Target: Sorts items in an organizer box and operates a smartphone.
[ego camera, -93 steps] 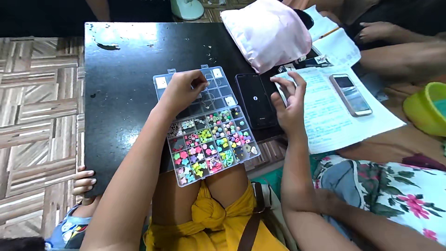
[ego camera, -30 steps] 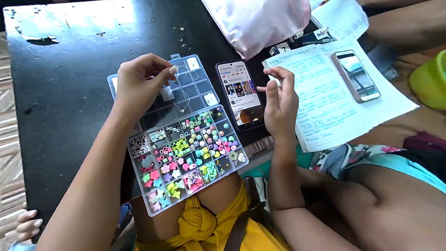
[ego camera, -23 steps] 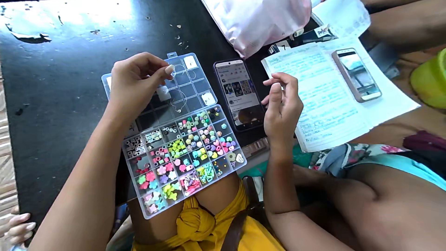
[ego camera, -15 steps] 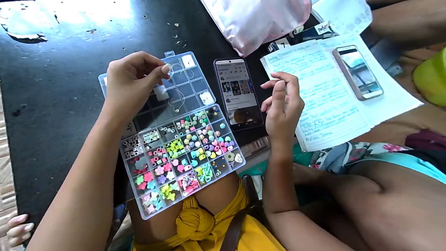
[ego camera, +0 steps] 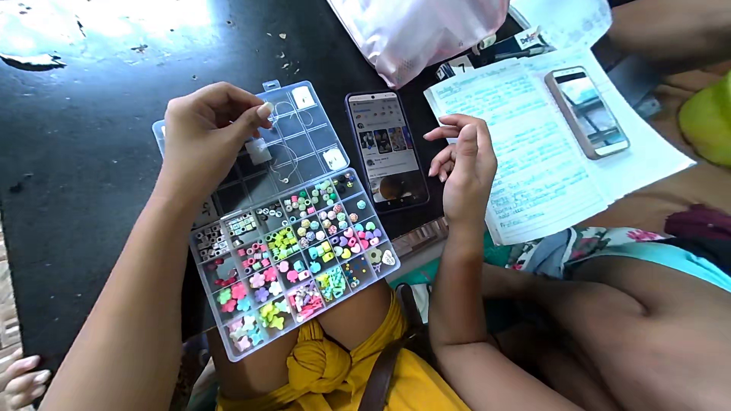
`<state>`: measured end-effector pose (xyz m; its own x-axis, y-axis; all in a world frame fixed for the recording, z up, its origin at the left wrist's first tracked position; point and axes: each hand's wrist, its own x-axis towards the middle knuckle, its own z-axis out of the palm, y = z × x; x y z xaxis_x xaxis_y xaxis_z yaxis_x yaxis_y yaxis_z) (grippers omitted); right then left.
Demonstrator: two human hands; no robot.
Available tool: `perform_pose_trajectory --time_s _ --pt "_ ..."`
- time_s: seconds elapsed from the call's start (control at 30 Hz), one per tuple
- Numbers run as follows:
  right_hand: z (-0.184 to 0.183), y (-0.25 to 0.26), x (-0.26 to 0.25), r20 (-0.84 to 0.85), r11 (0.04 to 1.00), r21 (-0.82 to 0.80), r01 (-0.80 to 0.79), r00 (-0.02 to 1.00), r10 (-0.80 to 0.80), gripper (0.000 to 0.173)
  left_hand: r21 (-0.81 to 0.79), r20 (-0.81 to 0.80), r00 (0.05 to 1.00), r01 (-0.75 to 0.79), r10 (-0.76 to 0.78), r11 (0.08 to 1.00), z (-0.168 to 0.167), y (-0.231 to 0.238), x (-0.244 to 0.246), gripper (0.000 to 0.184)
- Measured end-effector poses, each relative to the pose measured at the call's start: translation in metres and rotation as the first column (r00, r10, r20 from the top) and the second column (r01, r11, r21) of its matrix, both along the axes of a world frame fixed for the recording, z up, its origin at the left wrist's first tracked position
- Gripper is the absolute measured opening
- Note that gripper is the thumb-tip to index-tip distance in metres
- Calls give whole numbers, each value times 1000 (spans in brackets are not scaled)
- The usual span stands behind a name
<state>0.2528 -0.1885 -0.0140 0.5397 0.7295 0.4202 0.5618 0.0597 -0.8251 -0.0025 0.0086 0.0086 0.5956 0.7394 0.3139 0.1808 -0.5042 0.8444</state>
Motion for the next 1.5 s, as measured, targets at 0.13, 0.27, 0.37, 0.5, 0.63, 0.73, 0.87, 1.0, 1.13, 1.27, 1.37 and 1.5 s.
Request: perform_pose_trajectory --time_s 0.13,0.27,0.37,0.5,0.63,0.73,0.87,1.0,1.13,1.27,1.37,1.5 --pt "-2 -5 1 -57 998 35 -50 997 52 48 -1 9 1000 1 -1 1000 -1 1 0 10" --pt "-4 -6 3 -93 994 69 -79 992 86 49 -3 22 1000 11 -11 1000 -3 2 0 9" --pt "-4 -6 4 -106 991 88 -99 988 108 50 -2 7 1000 0 0 1000 -2 1 0 9" --pt "-4 -7 5 -105 988 104 -115 987 126 51 1 -1 1000 -5 5 1000 -2 1 0 11" --pt "-4 -7 5 -108 987 101 -121 985 132 49 0 -8 1000 -3 3 1000 -2 1 -1 10" --pt "-3 -6 3 -109 988 100 -120 985 131 47 -6 -11 1000 -11 11 1000 -1 1 -1 10" --pt "-2 -6 3 -106 987 98 -126 985 136 48 0 -9 1000 -10 10 1000 -1 1 -1 10" --pt "-2 -6 3 -106 986 100 -132 984 143 49 -5 -1 1000 -3 3 1000 -1 1 0 9" --pt "-2 -6 3 -90 987 90 -132 986 140 48 -6 2 1000 1 -1 1000 -1 1 -1 9" --pt "-2 -6 2 -93 987 91 -134 986 142 47 -4 6 1000 4 -4 1000 -3 2 -1 9" --pt "-2 -6 2 -100 987 90 -132 985 141 48 0 7 1000 6 -6 1000 -3 2 -1 9" --pt "-1 -6 2 -97 986 95 -138 984 147 47 -12 10 1000 -1 1 1000 -2 1 -1 8"
